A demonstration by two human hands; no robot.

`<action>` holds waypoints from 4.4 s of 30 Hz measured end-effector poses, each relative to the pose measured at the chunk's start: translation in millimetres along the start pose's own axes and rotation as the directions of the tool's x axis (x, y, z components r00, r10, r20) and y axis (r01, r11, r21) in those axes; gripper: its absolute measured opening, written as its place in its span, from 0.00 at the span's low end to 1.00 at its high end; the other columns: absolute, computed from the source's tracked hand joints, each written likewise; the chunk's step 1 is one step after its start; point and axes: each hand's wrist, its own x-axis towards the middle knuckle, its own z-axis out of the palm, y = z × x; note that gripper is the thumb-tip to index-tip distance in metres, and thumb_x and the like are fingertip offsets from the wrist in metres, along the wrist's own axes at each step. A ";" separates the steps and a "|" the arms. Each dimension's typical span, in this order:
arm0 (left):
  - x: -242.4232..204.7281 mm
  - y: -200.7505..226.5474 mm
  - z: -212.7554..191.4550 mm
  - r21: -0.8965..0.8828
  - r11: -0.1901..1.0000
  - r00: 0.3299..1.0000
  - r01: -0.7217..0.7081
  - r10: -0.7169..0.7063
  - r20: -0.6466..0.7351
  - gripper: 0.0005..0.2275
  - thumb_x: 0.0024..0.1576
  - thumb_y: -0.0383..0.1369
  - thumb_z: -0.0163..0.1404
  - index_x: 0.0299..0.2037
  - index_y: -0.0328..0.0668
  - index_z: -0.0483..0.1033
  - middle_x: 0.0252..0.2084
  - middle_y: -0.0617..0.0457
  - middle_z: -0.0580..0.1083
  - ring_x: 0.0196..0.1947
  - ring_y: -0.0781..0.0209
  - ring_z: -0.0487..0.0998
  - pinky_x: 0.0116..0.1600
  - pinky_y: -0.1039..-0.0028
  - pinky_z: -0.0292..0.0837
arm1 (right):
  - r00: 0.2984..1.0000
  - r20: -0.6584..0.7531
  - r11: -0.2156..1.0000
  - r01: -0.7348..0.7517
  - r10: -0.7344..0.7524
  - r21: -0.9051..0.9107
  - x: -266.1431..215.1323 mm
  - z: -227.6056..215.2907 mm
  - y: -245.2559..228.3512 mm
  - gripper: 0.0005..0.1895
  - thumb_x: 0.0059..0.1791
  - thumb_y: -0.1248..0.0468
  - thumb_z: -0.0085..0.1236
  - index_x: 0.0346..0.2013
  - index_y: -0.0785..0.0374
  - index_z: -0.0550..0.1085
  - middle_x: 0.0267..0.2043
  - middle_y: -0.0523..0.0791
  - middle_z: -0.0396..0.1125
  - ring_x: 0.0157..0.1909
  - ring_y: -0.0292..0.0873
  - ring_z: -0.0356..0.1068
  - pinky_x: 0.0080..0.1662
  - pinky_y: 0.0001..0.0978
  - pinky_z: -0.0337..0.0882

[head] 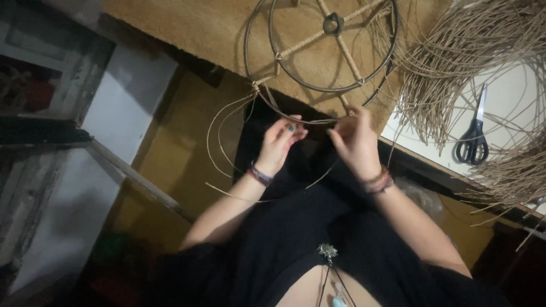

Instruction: Weaving flexible strands of material onto a circular wire frame to create a decorative object or lampshade.

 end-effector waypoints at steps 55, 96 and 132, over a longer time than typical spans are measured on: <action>26.9 86.7 105.8 0.805 0.242 0.794 -0.542 0.462 0.396 0.05 0.61 0.27 0.53 0.42 0.48 0.82 0.36 0.51 0.79 0.34 0.49 0.81 0.43 0.68 0.77 | 0.884 0.418 0.020 -0.431 0.209 0.902 -32.9 41.8 38.2 0.04 0.57 0.67 0.47 0.47 0.63 0.67 0.21 0.34 0.42 0.17 0.25 0.44 0.16 0.13 0.47; -12.4 31.0 73.8 0.134 0.906 0.914 0.402 -0.406 0.008 0.18 0.68 0.42 0.44 0.57 0.37 0.76 0.32 0.55 0.77 0.34 0.68 0.82 0.40 0.82 0.78 | 0.784 0.605 0.959 0.045 0.139 -0.279 -29.8 23.0 32.6 0.13 0.56 0.52 0.46 0.45 0.51 0.77 0.31 0.51 0.75 0.36 0.62 0.77 0.37 0.55 0.76; -29.9 -3.6 95.3 0.092 0.967 0.965 0.236 -0.222 -0.138 0.12 0.71 0.40 0.38 0.50 0.45 0.73 0.39 0.57 0.75 0.24 0.73 0.66 0.30 0.86 0.59 | 0.794 0.117 0.737 0.600 -0.596 -0.310 42.2 7.4 40.2 0.05 0.48 0.58 0.65 0.38 0.47 0.79 0.37 0.39 0.63 0.41 0.46 0.63 0.42 0.39 0.64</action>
